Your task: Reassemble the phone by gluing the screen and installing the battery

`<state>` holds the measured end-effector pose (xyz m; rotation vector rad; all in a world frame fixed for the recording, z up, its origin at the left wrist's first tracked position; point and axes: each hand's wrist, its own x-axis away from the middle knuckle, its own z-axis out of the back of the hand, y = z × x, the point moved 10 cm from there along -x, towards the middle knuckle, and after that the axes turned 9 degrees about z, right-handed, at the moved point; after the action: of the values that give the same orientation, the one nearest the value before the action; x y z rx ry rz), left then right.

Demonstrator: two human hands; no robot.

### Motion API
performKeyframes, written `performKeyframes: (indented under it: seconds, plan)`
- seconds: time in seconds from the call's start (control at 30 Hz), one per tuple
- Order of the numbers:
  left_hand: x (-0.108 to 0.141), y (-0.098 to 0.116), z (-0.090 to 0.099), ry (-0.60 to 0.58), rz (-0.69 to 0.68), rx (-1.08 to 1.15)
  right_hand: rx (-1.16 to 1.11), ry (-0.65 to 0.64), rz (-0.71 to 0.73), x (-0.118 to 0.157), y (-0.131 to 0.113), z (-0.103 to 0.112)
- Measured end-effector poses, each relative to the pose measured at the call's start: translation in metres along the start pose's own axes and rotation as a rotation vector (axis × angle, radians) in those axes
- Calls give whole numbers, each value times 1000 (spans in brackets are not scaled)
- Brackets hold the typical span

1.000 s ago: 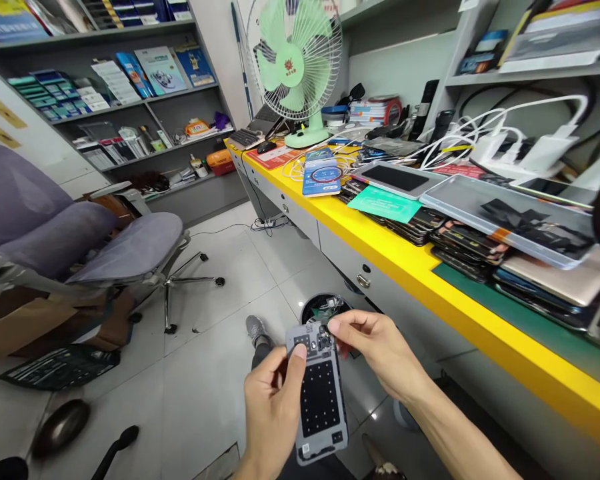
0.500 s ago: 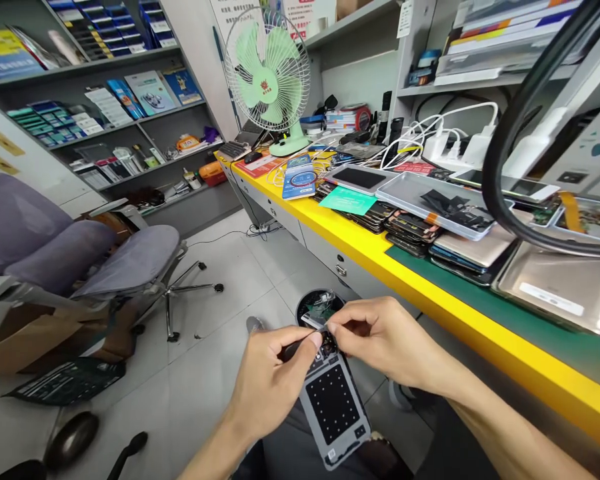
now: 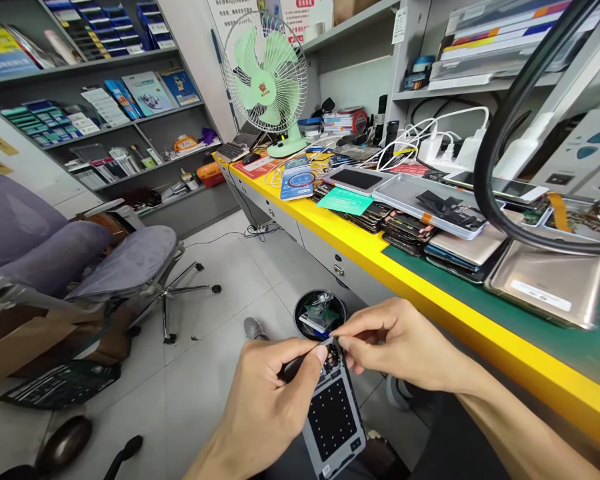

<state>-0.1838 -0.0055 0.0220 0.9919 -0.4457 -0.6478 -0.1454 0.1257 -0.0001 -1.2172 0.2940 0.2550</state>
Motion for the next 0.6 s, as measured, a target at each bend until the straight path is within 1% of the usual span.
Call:
performKeyframes:
  seconds: [0.13, 0.23, 0.33, 0.4, 0.43, 0.5, 0.6]
  plan:
    - [1, 8, 2, 39, -42, -56, 55, 38, 42, -3, -11, 5]
    - [5, 19, 4, 95, -119, -96, 90, 105, 86, -4, -19, 3]
    - [7, 24, 6, 144, -172, -136, 95, 208, 83, 0, -16, 0]
    - [8, 22, 6, 161, -174, -149, 58, 247, 35, 4, -7, -2]
    - [7, 20, 6, 162, -167, -147, 22, 245, -2, 5, -2, -3]
    - [7, 17, 7, 150, -145, -129, -69, 196, -82, 5, 10, -8]
    - [6, 19, 10, 135, -141, -111, -178, 126, -171, 4, 19, -13]
